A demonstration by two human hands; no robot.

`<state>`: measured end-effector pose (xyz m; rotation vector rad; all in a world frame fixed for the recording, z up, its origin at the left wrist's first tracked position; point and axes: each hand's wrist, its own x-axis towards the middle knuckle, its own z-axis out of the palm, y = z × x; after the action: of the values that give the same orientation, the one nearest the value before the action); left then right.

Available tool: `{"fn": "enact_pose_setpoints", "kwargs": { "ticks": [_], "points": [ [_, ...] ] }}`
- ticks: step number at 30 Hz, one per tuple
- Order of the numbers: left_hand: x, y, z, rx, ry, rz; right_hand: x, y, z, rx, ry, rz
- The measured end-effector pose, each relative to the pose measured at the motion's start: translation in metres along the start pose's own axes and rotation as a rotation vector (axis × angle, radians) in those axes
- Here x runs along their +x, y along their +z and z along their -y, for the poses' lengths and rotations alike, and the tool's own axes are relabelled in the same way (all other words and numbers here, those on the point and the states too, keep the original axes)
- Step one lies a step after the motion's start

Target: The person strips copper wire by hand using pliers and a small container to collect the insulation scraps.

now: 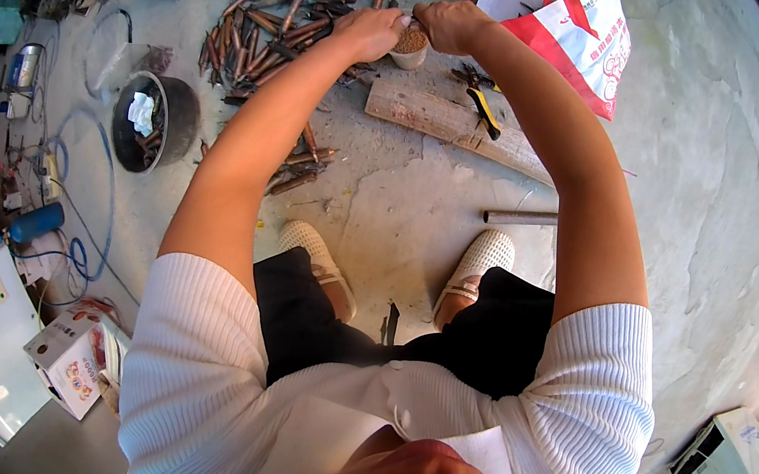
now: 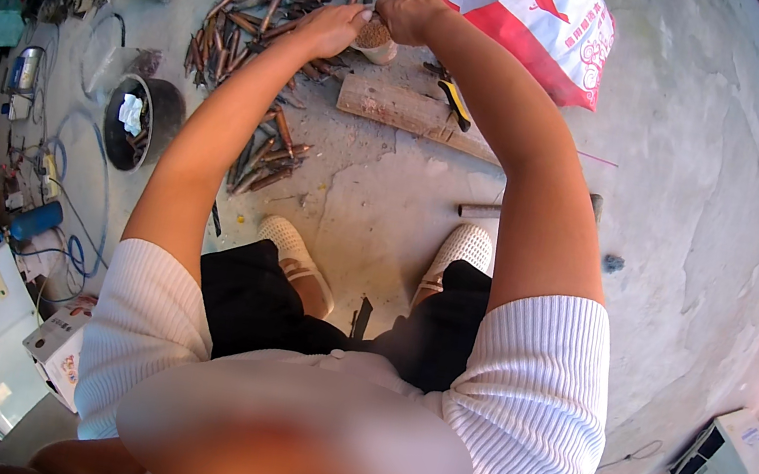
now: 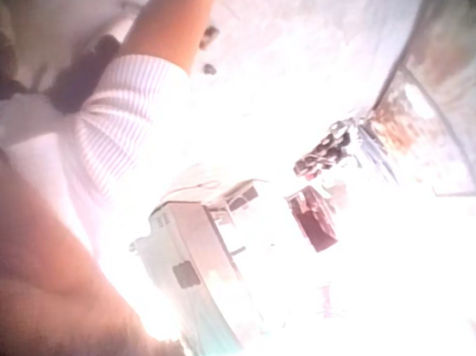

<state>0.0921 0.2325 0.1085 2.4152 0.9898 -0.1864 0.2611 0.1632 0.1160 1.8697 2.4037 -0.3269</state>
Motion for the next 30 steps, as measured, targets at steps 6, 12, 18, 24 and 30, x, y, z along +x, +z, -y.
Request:
{"fn": "enact_pose_setpoints", "kwargs": {
  "ticks": [6,12,18,24,30],
  "points": [
    [-0.005,-0.008,0.01,-0.107,0.019,0.061,-0.001,-0.008,0.002,0.052,-0.016,-0.013],
    [-0.009,-0.008,0.013,-0.138,-0.034,0.008,0.004,-0.014,0.004,0.183,0.005,0.006],
    [-0.016,-0.017,-0.002,-0.038,-0.018,0.045,-0.002,-0.003,0.008,0.003,-0.021,-0.017],
    [-0.011,-0.007,-0.006,0.074,-0.051,0.038,0.0,0.006,0.004,-0.009,-0.002,-0.005],
    [-0.009,-0.005,-0.01,0.115,-0.048,-0.007,0.0,0.002,0.007,-0.045,0.068,0.03]
  ]
}}
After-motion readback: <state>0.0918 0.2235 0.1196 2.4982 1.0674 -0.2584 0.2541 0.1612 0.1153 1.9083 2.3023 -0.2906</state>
